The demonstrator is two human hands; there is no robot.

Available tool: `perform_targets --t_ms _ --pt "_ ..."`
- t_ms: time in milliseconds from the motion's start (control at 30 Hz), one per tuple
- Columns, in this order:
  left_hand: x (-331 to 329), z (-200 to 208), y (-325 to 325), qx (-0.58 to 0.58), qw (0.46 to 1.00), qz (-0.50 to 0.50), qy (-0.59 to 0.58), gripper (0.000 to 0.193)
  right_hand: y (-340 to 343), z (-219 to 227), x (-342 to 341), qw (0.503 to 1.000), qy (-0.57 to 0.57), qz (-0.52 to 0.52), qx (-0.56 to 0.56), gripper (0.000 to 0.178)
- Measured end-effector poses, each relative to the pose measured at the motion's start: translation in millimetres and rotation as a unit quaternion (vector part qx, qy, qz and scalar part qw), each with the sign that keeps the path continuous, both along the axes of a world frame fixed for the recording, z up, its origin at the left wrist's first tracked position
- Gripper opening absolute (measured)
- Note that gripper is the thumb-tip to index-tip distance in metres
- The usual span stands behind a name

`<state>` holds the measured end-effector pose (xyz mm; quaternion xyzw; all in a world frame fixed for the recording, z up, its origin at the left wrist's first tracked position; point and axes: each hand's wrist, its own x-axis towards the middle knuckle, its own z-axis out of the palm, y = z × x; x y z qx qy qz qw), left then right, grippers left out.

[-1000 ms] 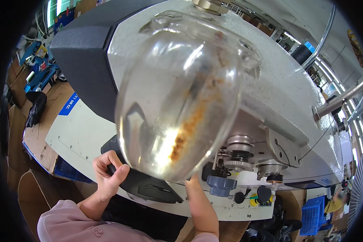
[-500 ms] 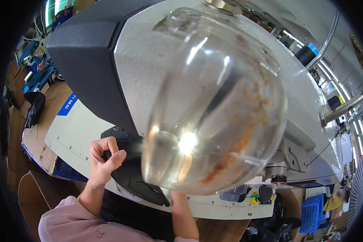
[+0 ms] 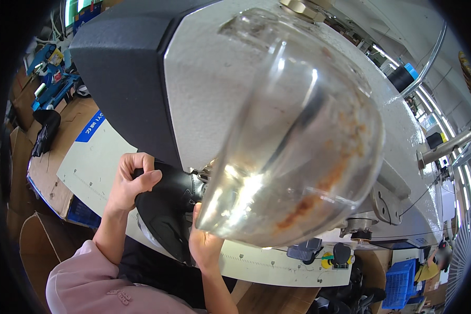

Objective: The person stitches shoe upper components using a sewing machine, trims threads with snips, and sews additional pieces onto the shoe.

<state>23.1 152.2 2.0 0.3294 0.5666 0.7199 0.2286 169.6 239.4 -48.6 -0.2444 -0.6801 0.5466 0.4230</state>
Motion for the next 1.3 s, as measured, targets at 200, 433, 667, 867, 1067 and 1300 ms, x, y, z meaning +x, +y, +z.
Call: perform_targets --t_ms 200,433,667,867,1067,1300 --pt "-11 7 3 -0.012 0.999 -0.029 -0.009 0.031 3 -12 -3 0.999 -0.017 -0.012 0.048 0.030" --pt "-16 8 8 -0.012 0.999 -0.028 0.016 0.032 1 -12 -5 0.999 -0.014 -0.024 0.036 0.030" --pt "-29 12 10 -0.023 0.996 -0.057 0.072 0.030 -8 -9 -12 0.998 -0.028 -0.046 0.019 0.032" --pt "-19 13 7 -0.005 0.998 -0.050 0.047 0.031 -10 -12 -11 1.000 -0.009 -0.004 -0.013 0.026" --pt "75 -24 -16 0.056 0.995 0.051 0.067 0.023 40 2 41 0.990 -0.101 0.086 -0.042 0.013" --pt "108 -38 5 0.078 0.983 0.108 0.126 0.022 86 -10 59 0.975 -0.172 0.142 -0.010 0.017"
